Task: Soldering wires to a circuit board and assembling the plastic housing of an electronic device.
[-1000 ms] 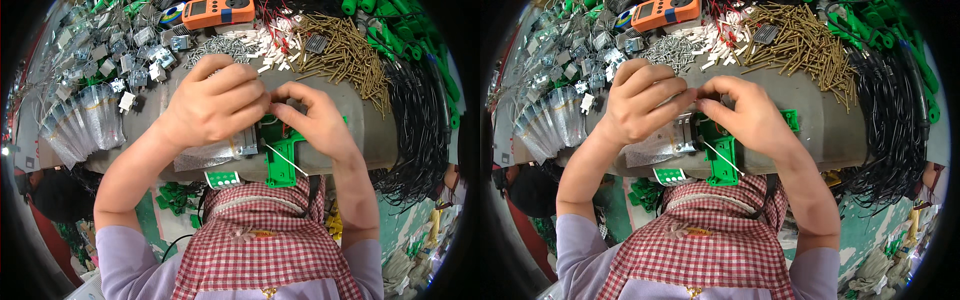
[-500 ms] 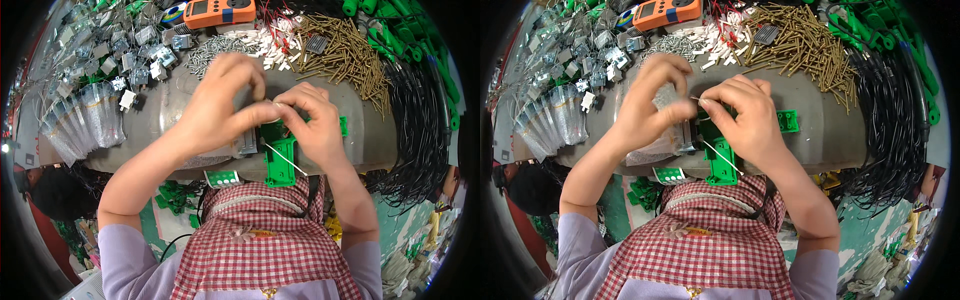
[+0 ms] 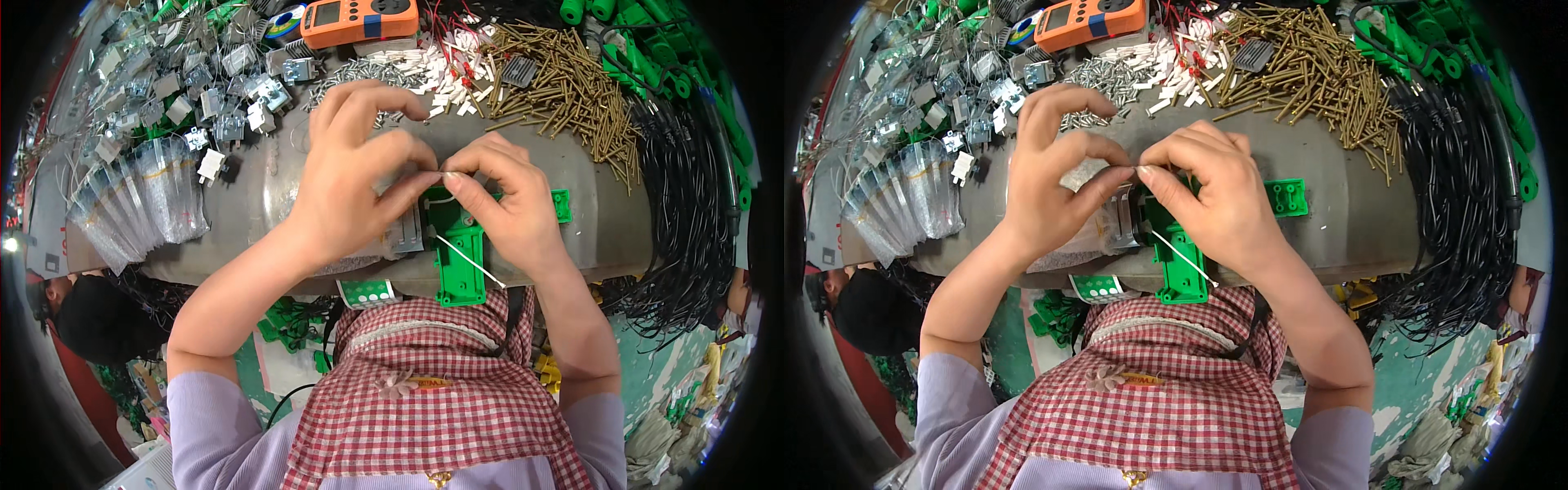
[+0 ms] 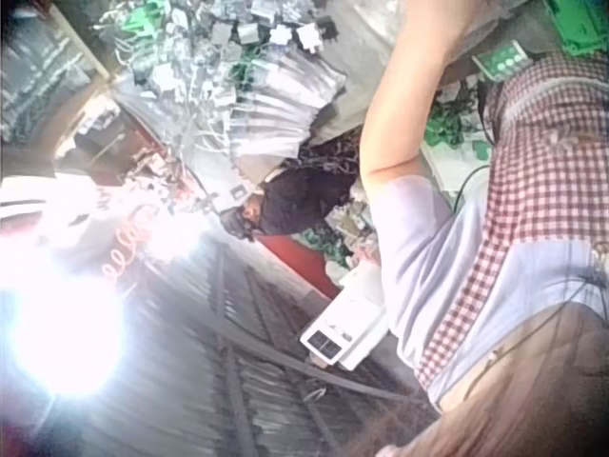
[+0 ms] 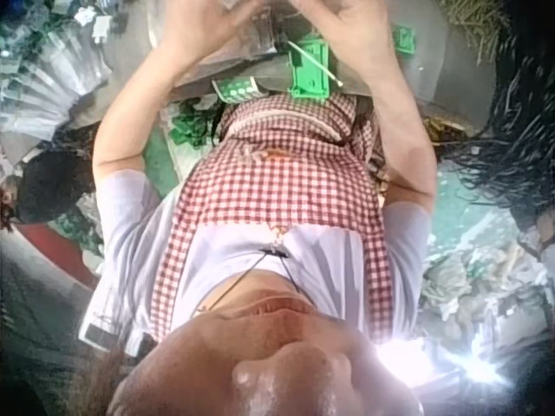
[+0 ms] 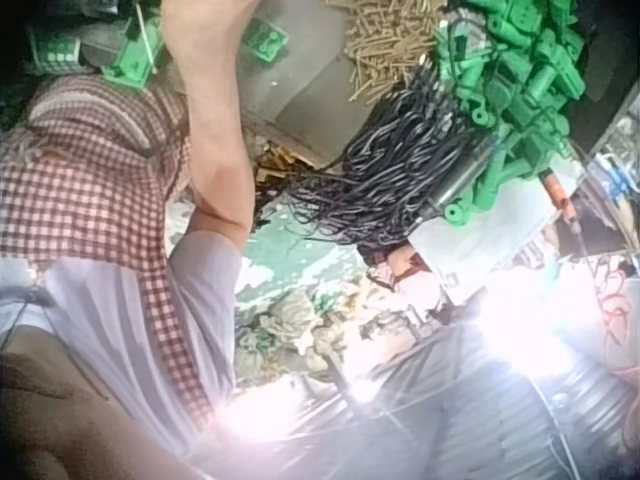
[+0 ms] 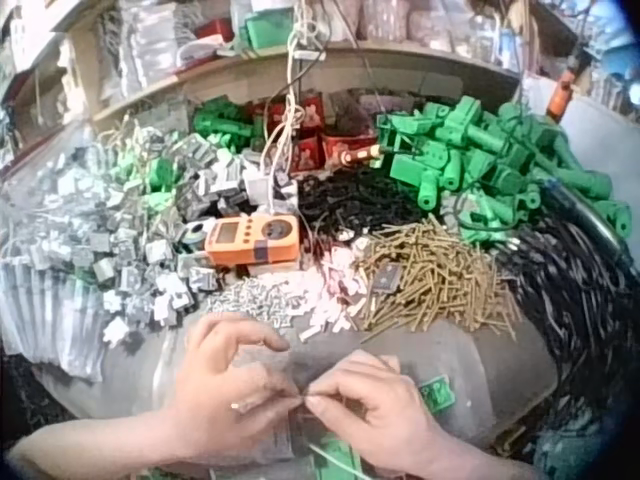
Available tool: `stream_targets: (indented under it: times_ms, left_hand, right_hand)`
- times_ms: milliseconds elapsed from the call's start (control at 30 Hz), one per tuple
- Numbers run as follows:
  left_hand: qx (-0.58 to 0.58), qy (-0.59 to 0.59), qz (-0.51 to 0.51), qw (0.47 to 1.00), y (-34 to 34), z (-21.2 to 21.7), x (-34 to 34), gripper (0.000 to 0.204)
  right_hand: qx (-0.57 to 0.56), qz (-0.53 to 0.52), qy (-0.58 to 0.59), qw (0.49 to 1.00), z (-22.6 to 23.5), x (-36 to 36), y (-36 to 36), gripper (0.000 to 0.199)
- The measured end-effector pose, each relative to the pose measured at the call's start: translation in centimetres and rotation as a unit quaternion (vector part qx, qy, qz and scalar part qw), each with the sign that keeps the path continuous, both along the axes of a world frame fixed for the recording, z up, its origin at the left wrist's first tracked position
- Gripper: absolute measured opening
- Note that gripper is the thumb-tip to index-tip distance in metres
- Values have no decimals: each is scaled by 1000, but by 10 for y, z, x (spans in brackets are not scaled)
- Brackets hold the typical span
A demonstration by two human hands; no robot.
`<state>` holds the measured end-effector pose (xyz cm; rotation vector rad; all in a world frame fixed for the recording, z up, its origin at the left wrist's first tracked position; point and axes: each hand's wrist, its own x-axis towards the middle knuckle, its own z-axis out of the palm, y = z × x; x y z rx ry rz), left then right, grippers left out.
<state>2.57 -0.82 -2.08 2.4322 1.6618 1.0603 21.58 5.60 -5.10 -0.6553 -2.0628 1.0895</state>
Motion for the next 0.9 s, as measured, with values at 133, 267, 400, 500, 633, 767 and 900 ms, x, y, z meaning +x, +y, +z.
stream_targets:
  times_ms: [133,267,400,500,633,767,900]
  left_hand:
    - [-334,-412,20,847,-2,-5,5,16]
    - [-203,-267,42,941,-3,-5,4,9]
    - [12,-17,13,1000,-4,1,3,10]
    - [-196,-225,16,954,-5,-4,5,6]
    - [-268,-327,19,906,-6,-8,3,6]
    - [95,80,3,992,-1,-5,1,6]
    - [-426,-485,30,763,10,-6,4,15]
  right_hand:
    - [304,-83,-49,948,7,-3,-6,9]
    - [56,-34,-34,997,0,2,-2,8]
    - [-6,-10,-29,1000,6,1,-3,6]
    - [197,-52,-58,977,7,-2,-5,7]
    - [87,-45,-32,995,-2,1,-2,8]
    - [-76,10,-3,997,-1,1,-3,9]
    - [268,-96,-63,957,0,-4,-9,10]
